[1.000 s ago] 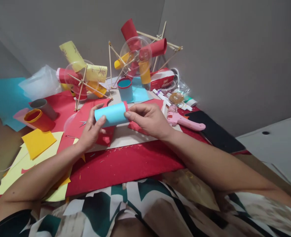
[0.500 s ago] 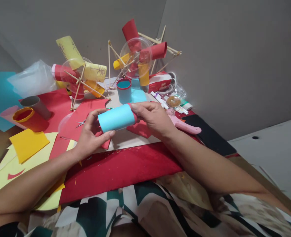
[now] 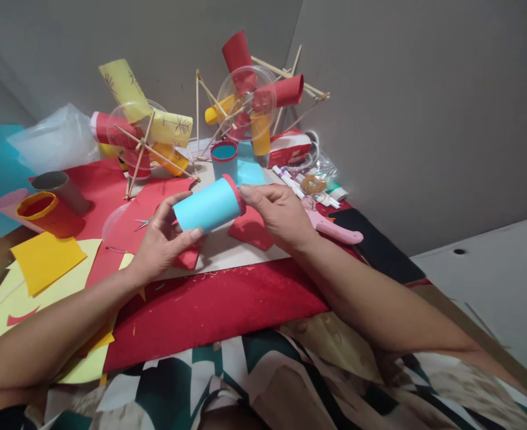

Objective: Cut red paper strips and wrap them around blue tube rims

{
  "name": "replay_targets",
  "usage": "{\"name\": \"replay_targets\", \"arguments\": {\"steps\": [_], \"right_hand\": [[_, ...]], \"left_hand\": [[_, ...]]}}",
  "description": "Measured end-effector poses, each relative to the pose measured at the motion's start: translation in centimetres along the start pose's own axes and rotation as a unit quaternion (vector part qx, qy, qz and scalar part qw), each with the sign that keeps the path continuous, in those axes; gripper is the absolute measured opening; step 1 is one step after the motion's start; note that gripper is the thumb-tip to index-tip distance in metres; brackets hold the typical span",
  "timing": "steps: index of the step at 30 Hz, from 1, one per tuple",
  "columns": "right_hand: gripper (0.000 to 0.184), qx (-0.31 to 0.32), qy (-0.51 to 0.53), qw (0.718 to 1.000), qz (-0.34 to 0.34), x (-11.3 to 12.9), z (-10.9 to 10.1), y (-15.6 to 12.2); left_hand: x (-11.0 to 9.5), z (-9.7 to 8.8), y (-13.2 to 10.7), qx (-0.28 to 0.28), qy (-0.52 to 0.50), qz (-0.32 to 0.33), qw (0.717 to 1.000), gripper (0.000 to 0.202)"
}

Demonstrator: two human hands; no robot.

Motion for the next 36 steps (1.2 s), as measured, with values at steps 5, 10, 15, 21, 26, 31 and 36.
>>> {"name": "replay_targets", "arguments": {"steps": [5,10,15,21,26,31,36], "right_hand": [[0.058,-0.010,0.020,0.999,0.033,-0.8,0.1,0.1],[0.049,-0.011,0.040,0.998,0.049,-1.2,0.0,0.1],[0.039,0.001,0.094,0.994,0.057,-1.6,0.1,0.1],[0.035,0.029,0.167,0.982,0.086,-1.9,0.7,0.3],[0.044,-0.019,0.093,0.991,0.094,-1.6,0.1,0.2],[0.052,-0.035,0.053,0.995,0.073,-1.1,0.1,0.0],[0.050,-0.018,0.047,0.996,0.076,-0.8,0.2,-0.1]], "left_hand": [[0.4,0.3,-0.4,0.021,0.023,0.070,0.997,0.066],[0.8,0.1,-1.0,0.024,0.081,0.187,0.979,0.072],[0.7,-0.3,-1.0,0.016,0.121,0.261,0.958,0.076],[-0.4,-0.1,-1.3,0.033,0.193,0.392,0.899,0.078],[-0.3,0.0,-1.5,0.038,0.227,0.431,0.873,0.074],[-0.1,0.0,-1.5,0.038,0.242,0.440,0.864,0.073],[-0.2,-0.1,-1.4,0.019,0.235,0.469,0.851,0.078]]}}
Point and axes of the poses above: each hand's wrist, its own y-axis towards the middle knuckle, its own z-axis out of the palm, x = y × z, the point moved 5 cm from there along y, towards the middle knuckle, and after that the axes turned 15 degrees about -x, right-handed, at the moved point
